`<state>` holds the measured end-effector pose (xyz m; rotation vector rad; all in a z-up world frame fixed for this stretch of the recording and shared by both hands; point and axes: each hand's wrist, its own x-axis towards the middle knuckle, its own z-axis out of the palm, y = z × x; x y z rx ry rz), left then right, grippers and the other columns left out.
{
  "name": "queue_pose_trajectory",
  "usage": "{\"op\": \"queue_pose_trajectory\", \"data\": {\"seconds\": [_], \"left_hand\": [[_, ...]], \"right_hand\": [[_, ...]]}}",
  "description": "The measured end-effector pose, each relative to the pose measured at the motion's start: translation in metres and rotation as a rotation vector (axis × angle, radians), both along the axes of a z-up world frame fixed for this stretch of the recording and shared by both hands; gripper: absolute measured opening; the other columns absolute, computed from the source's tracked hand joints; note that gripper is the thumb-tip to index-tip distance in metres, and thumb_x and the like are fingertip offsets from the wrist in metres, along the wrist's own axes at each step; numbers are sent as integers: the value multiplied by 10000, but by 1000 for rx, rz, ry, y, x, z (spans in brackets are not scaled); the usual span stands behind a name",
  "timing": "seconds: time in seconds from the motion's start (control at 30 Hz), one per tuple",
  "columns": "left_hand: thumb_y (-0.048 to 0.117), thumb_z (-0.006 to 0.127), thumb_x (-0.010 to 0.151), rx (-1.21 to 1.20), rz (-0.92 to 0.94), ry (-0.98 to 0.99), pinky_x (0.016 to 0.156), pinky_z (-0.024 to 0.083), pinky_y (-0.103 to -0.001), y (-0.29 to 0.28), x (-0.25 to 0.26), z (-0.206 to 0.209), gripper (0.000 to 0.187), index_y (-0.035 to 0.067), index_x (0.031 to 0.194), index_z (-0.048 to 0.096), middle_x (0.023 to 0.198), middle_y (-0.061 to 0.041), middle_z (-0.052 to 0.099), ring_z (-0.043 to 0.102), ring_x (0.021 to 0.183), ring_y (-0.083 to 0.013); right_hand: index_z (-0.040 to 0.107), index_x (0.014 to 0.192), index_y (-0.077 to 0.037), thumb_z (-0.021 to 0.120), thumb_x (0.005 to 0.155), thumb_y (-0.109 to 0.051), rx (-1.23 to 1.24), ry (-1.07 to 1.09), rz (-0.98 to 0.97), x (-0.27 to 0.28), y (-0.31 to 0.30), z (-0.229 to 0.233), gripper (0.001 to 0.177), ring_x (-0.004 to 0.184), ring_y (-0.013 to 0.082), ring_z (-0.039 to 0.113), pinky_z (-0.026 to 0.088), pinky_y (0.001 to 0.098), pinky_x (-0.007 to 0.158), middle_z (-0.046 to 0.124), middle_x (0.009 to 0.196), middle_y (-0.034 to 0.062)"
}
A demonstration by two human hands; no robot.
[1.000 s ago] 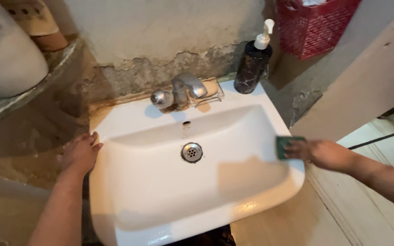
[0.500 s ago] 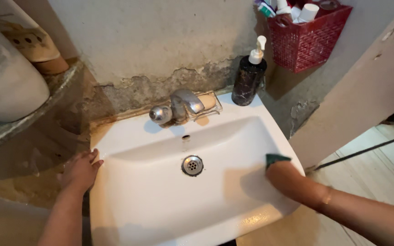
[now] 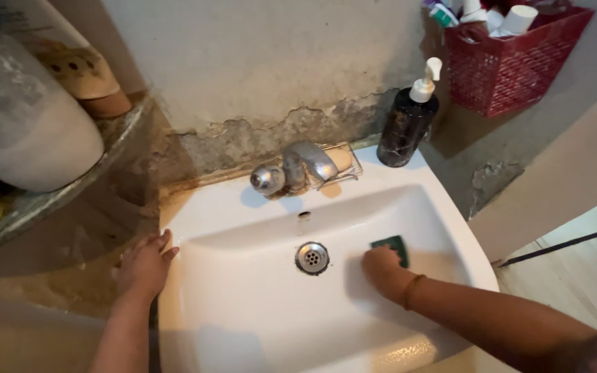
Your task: The person clears toiletries from a bathroom sink, places them in a wall-mounted basket, and then scrubs the sink basin and faucet with a sponge. They rinse the sponge under running water and continue scrubbing the sink surface.
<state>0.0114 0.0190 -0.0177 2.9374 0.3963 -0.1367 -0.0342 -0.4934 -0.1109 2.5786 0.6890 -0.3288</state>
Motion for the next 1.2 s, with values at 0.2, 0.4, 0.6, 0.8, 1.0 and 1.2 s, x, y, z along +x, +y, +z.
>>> {"op": "queue_pose_trajectory", "data": {"seconds": [0.2, 0.4, 0.6, 0.8, 1.0, 1.2], "left_hand": [[530, 608, 937, -26, 31, 15, 1125, 280, -700, -3, -4, 9, 529, 445, 1452, 520, 1607, 136, 397, 404, 1440, -295], [523, 619, 936, -67, 29, -15, 1141, 279, -687, -5, -6, 2, 522, 441, 1446, 540, 1599, 128, 419, 396, 1460, -303], [524, 616, 931, -47, 28, 1, 1127, 290, -673, -4, -4, -1, 547, 448, 1461, 505, 1609, 146, 391, 382, 1452, -317], [512, 610, 945, -48, 34, 14, 1145, 284, -686, -6, -5, 3, 526, 454, 1459, 514, 1606, 140, 402, 406, 1450, -289], [508, 609, 948, -58, 34, 7, 1141, 280, -683, -8, -9, 7, 513, 446, 1450, 526, 1600, 142, 404, 391, 1452, -304], [498, 619, 944, -73, 19, -18, 1129, 303, -668, -9, -10, 12, 520, 413, 1450, 535, 1587, 115, 428, 409, 1433, -325]], "right_hand": [[564, 1299, 179, 603, 903, -143, -135, -303, -182, 62, -14, -21, 512, 1226, 552, 553, 550, 580, 886, 449, 1423, 419], [437, 1403, 154, 759, 785, -386, -400, 167, -381, 29, -18, 19, 882, 1293, 581, 447, 480, 563, 991, 289, 1491, 439], [582, 1214, 129, 637, 920, -150, 214, -16, 79, 17, 31, -42, 409, 1028, 472, 612, 541, 513, 817, 549, 1172, 340], [690, 1069, 105, 573, 1025, 30, 63, -438, 62, 51, -25, -74, 146, 897, 405, 712, 582, 492, 727, 719, 990, 270], [700, 1108, 52, 630, 965, -44, 191, 85, 51, -10, 37, -50, 186, 925, 373, 718, 589, 474, 739, 727, 1036, 229], [710, 1147, 0, 687, 904, -118, 440, 121, 95, 4, 147, -68, 271, 954, 340, 725, 596, 455, 751, 736, 1082, 187]]}}
